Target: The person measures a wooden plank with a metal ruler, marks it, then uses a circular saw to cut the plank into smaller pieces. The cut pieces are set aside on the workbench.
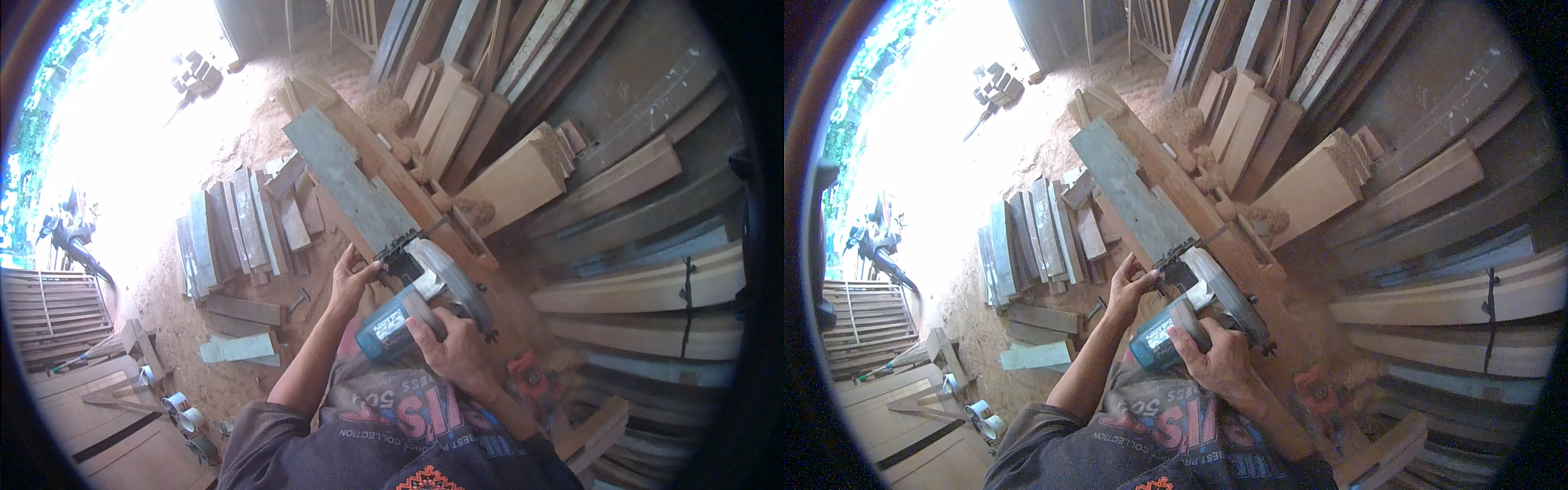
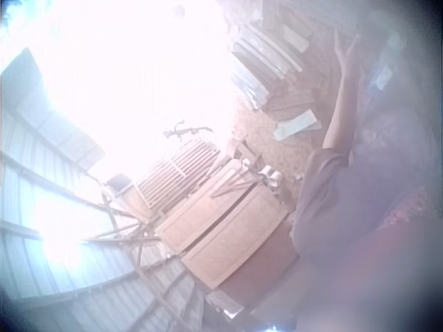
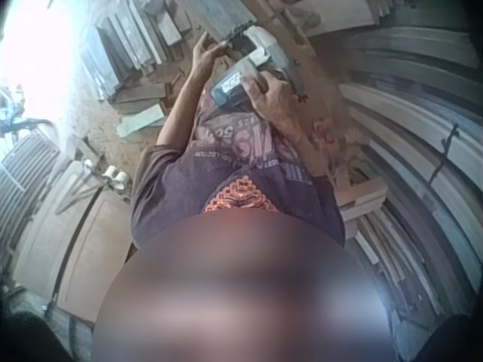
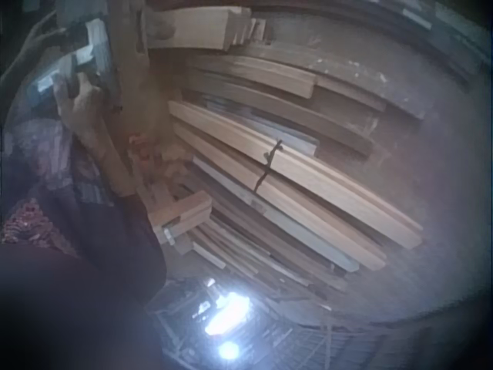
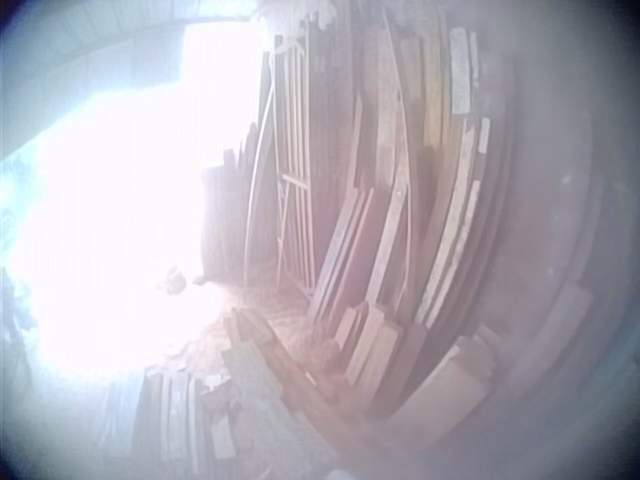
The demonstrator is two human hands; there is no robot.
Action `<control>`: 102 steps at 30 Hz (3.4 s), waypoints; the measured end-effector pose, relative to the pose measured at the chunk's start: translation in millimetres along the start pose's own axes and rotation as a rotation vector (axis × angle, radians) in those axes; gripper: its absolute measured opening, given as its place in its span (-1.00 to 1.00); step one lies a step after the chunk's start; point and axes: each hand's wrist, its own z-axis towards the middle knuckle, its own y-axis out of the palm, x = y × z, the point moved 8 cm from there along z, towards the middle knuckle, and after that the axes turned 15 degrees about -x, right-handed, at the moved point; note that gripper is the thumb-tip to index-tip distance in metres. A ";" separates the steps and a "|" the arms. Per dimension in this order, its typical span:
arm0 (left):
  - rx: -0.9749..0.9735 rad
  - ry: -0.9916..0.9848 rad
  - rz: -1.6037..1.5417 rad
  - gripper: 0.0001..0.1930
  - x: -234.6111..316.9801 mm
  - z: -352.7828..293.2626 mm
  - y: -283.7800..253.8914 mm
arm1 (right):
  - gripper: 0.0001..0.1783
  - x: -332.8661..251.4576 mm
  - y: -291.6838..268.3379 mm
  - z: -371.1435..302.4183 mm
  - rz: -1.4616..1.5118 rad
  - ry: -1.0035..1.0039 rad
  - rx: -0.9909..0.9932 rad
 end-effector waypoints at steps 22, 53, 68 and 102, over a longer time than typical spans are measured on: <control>-0.020 -0.014 0.021 -0.28 8.0 6.2 -8.3 | -0.35 -4.5 2.3 10.1 0.006 -0.003 0.011; -0.008 -0.022 0.016 -0.28 20.4 13.7 -17.1 | -0.40 -10.1 5.4 21.5 0.057 0.109 -0.097; -0.012 0.021 0.043 -0.34 25.3 21.3 -25.8 | -0.36 -22.4 2.6 31.1 -0.003 -0.022 0.020; -0.028 -0.003 0.051 -0.29 43.3 39.7 -46.6 | -0.27 -32.1 7.9 60.6 0.028 0.008 -0.027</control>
